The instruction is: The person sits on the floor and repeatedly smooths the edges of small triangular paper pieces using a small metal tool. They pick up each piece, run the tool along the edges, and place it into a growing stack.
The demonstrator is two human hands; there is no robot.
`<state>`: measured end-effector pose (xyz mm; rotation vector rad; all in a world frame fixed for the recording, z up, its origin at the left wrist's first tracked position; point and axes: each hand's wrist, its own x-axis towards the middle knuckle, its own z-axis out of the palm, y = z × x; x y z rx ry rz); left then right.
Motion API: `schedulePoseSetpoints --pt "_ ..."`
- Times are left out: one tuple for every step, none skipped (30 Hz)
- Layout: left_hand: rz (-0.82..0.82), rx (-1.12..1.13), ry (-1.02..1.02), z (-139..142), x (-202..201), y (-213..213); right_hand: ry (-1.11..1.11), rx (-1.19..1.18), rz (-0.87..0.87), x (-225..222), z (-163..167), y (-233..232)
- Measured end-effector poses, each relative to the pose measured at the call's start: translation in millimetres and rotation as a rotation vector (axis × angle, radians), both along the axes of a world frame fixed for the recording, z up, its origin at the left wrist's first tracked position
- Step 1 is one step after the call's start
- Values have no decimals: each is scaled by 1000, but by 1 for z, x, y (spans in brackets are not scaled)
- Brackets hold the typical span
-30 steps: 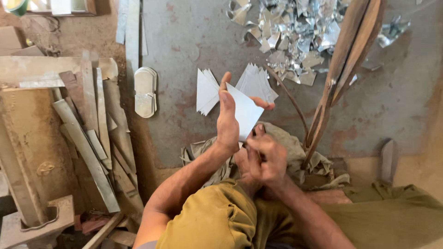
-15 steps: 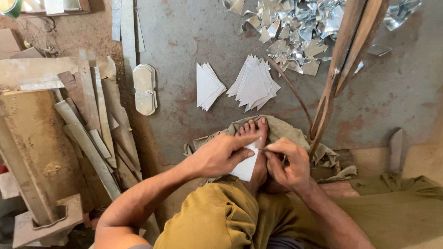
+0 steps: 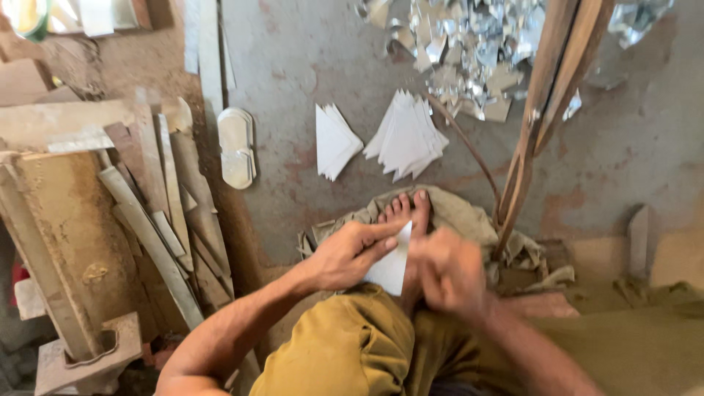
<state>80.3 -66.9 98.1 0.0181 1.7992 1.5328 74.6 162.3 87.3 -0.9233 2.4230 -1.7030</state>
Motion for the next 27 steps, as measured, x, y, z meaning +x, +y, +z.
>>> schedulePoseSetpoints --pt "20 50 32 -1 1 0 24 -25 28 0 1 0" --pt "42 102 44 -2 2 0 27 -48 59 1 1 -1" --pt "52 107 44 -2 2 0 15 -67 80 2 2 -1" --pt "54 116 44 -3 3 0 -7 -37 42 4 1 -2" --pt "58 127 42 -3 3 0 -31 -4 5 4 0 -3" --pt "53 94 10 -3 4 0 -48 28 -30 5 0 -3" --pt "46 57 0 -4 4 0 -45 34 -35 7 0 -4" --pt "40 17 -4 -4 4 0 -37 38 -38 8 0 -4" --pt "48 39 37 -4 5 0 -30 38 -37 8 1 -4" --pt "56 61 81 -5 5 -1 -16 -17 -6 8 1 -4" --pt "69 87 116 -5 6 -1 -12 -68 30 8 0 -4" --pt "67 51 53 -6 6 -1 -30 -114 70 7 0 -4" --pt "56 23 -20 -7 7 -1 -50 -64 51 7 0 -4" --pt "30 0 -90 -9 8 0 -67 -9 19 6 -1 -4" --pt "40 24 -97 -10 10 0 -72 45 -24 6 -2 -3" --pt "53 40 -87 -12 11 0 -62 80 -41 8 -2 -3" --pt "80 48 -74 -15 13 0 -50 106 -44 9 -2 -3" --pt "108 117 31 -17 14 0 -33 132 -40 12 -3 -3" --pt "132 189 143 -20 16 0 -33 59 4 15 -3 -2" --pt "158 263 249 -24 16 1 -41 -10 54 20 -1 -1" --pt "195 263 176 -27 16 2 -86 -69 105 26 2 2" --pt "225 276 77 -31 15 3 -129 -31 106 31 5 6" --pt "239 290 -17 -36 13 6 -164 8 96 33 5 9" --pt "261 322 -46 -41 8 9 -171 38 83 33 5 13" --pt "286 341 -39 -47 3 13 -163 55 60 33 5 18" --pt "318 349 -17 -52 -5 17 -142 58 45 30 4 22" --pt "364 331 -9 -57 -13 21 -133 63 29 27 2 27"
